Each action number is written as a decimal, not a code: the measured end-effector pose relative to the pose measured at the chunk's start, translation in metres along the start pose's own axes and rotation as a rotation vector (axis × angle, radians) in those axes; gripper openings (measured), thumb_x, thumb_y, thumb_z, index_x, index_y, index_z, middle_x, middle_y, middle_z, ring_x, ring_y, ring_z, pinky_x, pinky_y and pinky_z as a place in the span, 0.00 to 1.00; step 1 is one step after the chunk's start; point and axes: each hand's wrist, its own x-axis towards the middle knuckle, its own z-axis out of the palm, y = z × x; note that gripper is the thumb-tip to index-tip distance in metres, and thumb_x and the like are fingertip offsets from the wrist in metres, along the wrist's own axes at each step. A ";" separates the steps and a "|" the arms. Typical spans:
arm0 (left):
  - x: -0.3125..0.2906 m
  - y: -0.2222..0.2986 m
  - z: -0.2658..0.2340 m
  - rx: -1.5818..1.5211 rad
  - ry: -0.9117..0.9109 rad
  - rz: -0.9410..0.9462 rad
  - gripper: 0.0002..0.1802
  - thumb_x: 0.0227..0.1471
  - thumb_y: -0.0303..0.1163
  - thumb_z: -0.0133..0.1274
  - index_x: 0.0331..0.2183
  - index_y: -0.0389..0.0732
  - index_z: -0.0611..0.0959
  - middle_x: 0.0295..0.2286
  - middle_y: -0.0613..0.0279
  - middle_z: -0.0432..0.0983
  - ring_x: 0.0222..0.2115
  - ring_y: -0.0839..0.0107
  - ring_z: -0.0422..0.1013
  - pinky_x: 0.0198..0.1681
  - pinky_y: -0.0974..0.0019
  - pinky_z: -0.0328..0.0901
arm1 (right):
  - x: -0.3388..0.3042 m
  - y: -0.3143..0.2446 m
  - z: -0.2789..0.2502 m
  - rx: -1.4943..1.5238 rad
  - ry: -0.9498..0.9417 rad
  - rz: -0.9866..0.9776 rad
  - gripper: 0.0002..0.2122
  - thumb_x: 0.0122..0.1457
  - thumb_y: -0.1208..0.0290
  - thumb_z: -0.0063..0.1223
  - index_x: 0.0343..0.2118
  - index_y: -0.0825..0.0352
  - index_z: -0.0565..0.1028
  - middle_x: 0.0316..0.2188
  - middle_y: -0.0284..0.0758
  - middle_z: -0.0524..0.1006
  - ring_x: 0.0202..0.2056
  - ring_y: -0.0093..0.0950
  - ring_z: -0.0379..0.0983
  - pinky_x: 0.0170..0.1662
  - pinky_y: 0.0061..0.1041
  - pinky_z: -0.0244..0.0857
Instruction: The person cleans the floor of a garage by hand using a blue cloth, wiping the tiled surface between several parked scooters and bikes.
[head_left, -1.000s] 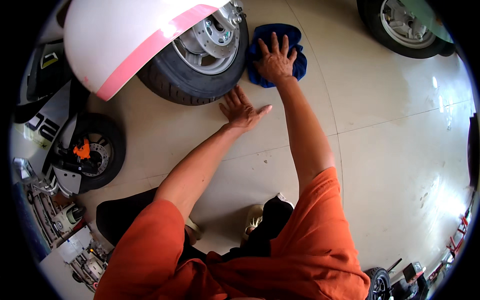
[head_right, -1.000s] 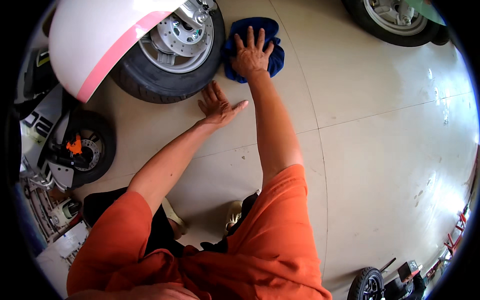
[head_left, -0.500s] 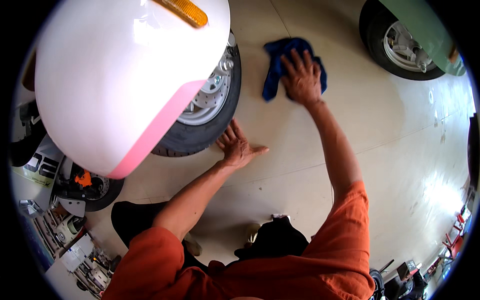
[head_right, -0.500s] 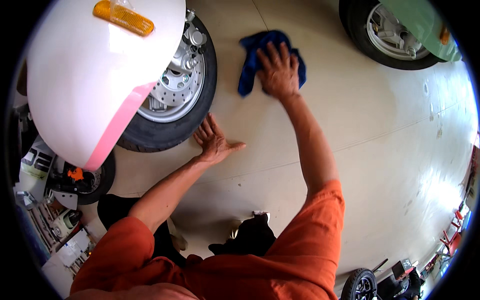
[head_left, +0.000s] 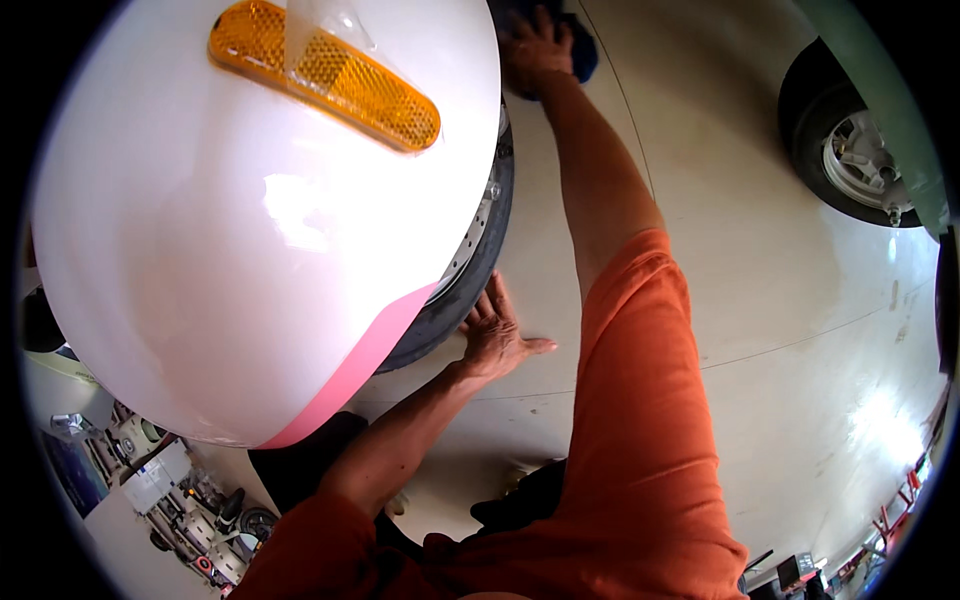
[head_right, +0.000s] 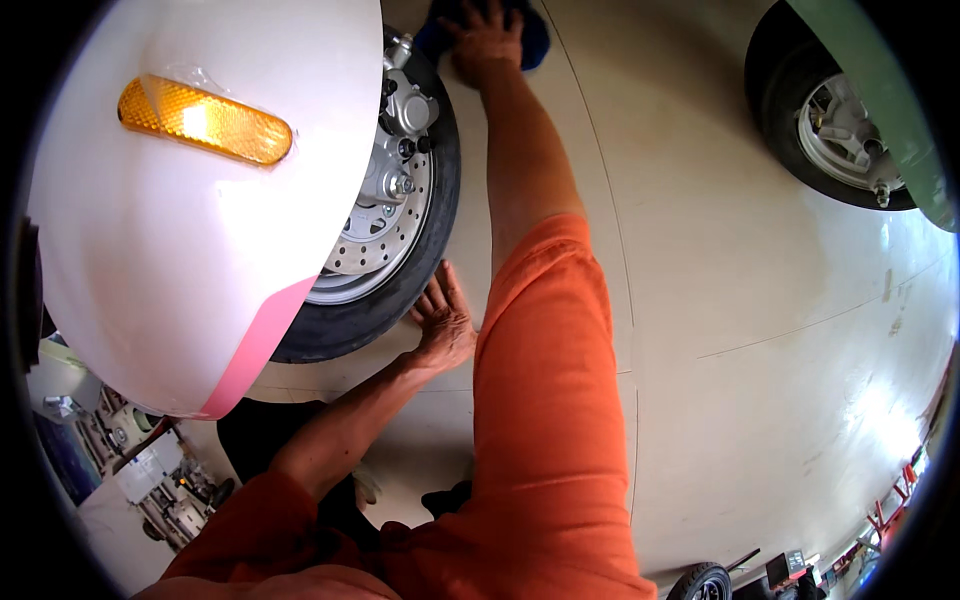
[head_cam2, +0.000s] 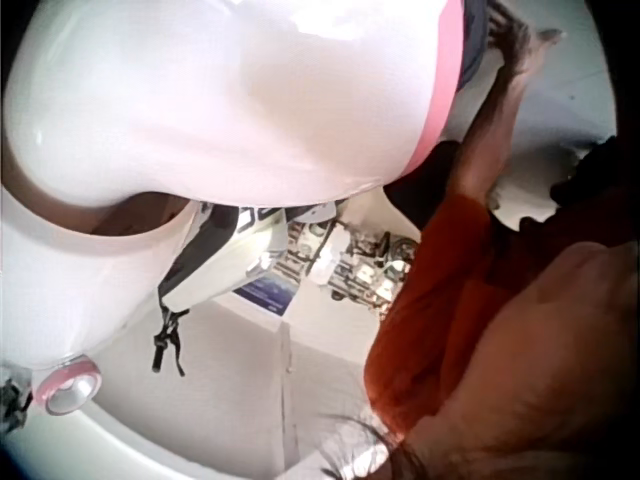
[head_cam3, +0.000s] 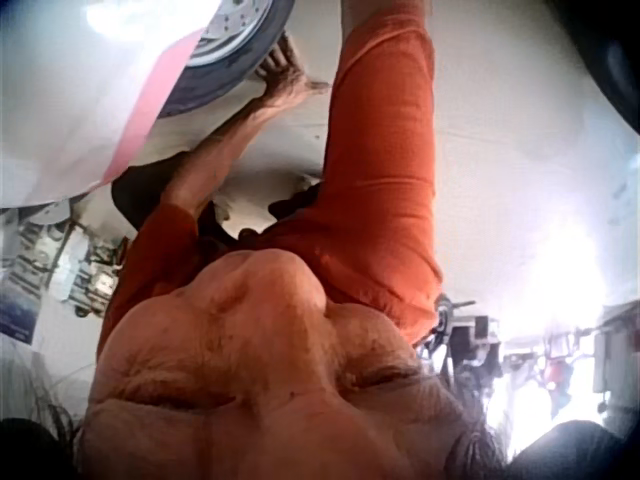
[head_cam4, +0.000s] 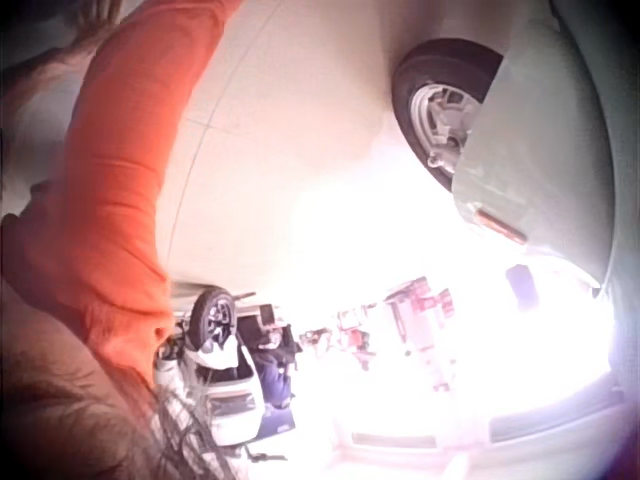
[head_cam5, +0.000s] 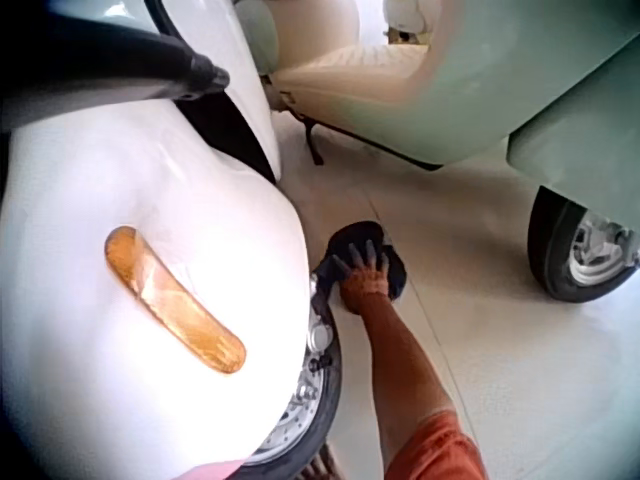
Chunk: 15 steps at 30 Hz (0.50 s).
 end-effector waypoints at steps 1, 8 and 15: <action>0.001 0.002 -0.002 -0.042 0.018 0.027 0.82 0.30 0.70 0.62 0.59 0.19 0.34 0.57 0.22 0.38 0.57 0.27 0.43 0.53 0.26 0.45 | 0.006 -0.001 0.011 -0.118 0.078 -0.076 0.26 0.61 0.52 0.43 0.63 0.42 0.58 0.68 0.25 0.47 0.69 0.39 0.34 0.64 0.55 0.36; -0.002 -0.014 0.005 -0.168 0.084 0.089 0.83 0.29 0.70 0.61 0.59 0.27 0.27 0.58 0.19 0.27 0.59 0.23 0.33 0.53 0.22 0.38 | -0.143 0.017 0.013 0.230 0.276 -0.350 0.21 0.59 0.62 0.46 0.57 0.50 0.68 0.64 0.28 0.57 0.68 0.35 0.41 0.65 0.49 0.40; -0.003 -0.009 -0.006 -0.190 -0.066 0.006 0.82 0.30 0.73 0.58 0.59 0.25 0.27 0.58 0.18 0.29 0.58 0.22 0.36 0.52 0.22 0.42 | -0.234 0.034 -0.002 0.263 0.176 -0.302 0.21 0.58 0.64 0.47 0.57 0.52 0.68 0.62 0.30 0.60 0.66 0.37 0.46 0.64 0.48 0.44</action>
